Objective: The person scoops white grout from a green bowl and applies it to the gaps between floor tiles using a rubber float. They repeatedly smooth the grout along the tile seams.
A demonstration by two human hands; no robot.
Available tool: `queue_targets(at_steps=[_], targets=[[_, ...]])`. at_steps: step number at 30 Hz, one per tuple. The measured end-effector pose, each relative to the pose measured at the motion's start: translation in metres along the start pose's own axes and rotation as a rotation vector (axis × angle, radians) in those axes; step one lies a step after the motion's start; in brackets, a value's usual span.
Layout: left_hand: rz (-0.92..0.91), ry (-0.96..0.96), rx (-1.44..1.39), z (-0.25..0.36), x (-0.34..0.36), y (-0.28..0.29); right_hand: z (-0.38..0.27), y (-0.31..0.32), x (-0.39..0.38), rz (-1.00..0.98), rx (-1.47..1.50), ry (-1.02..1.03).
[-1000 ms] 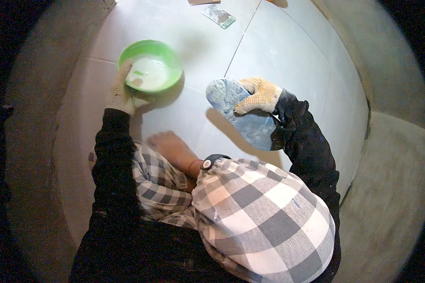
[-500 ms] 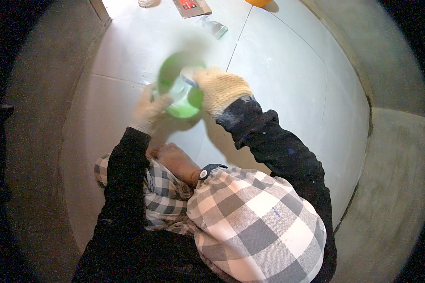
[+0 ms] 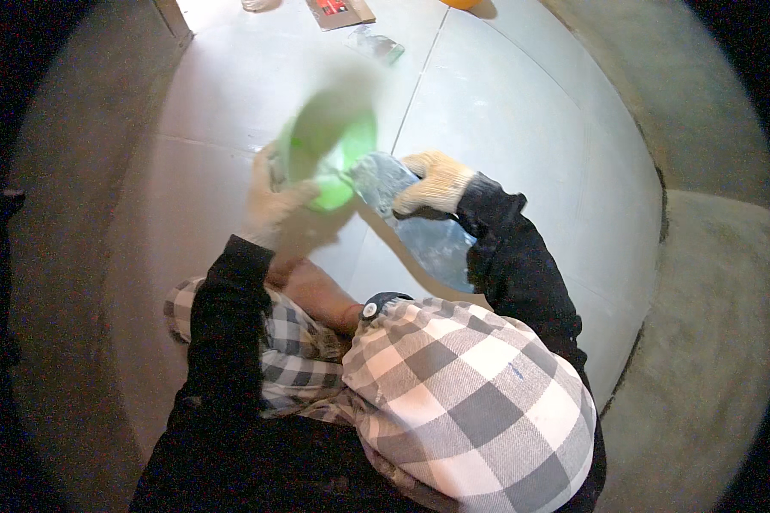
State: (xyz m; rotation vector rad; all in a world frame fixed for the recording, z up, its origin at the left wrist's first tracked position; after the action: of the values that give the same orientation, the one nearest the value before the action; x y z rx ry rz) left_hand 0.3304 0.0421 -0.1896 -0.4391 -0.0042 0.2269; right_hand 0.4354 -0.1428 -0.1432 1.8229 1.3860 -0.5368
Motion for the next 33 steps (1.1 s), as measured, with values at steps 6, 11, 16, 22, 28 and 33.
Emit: queue_targets(at_steps=[6,11,16,22,28,33], targets=[[0.2,0.107,-0.17,-0.012,-0.003,0.033,0.081,0.018,-0.067,0.004,0.188,-0.03],[0.216,0.134,-0.287,-0.02,-0.002,0.04,0.124,0.02,-0.089,0.079,-0.182,-0.332],[0.194,0.159,-0.242,-0.021,0.0,0.038,0.123,0.017,-0.075,0.287,-0.607,-0.446],[0.187,0.151,-0.23,-0.02,0.0,0.038,0.129,-0.013,-0.072,0.407,-0.737,-0.434],[0.2,0.159,-0.2,-0.019,-0.002,0.037,0.148,-0.027,-0.07,0.493,-0.786,-0.574],[0.187,0.17,-0.146,-0.017,-0.001,0.036,0.154,-0.039,-0.071,0.613,-0.688,-0.466]])
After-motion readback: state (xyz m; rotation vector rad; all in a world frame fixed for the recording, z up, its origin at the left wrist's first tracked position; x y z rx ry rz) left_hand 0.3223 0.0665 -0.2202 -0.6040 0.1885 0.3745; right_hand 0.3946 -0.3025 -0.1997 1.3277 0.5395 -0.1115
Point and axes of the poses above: each hand's wrist, its own x-axis towards the middle knuckle, its own y-axis out of the back of the hand, z = x × y, the point moved 9 cm from there along x, towards the middle knuckle, and after that the axes turned 7 degrees about -z, right-handed, at the moved point
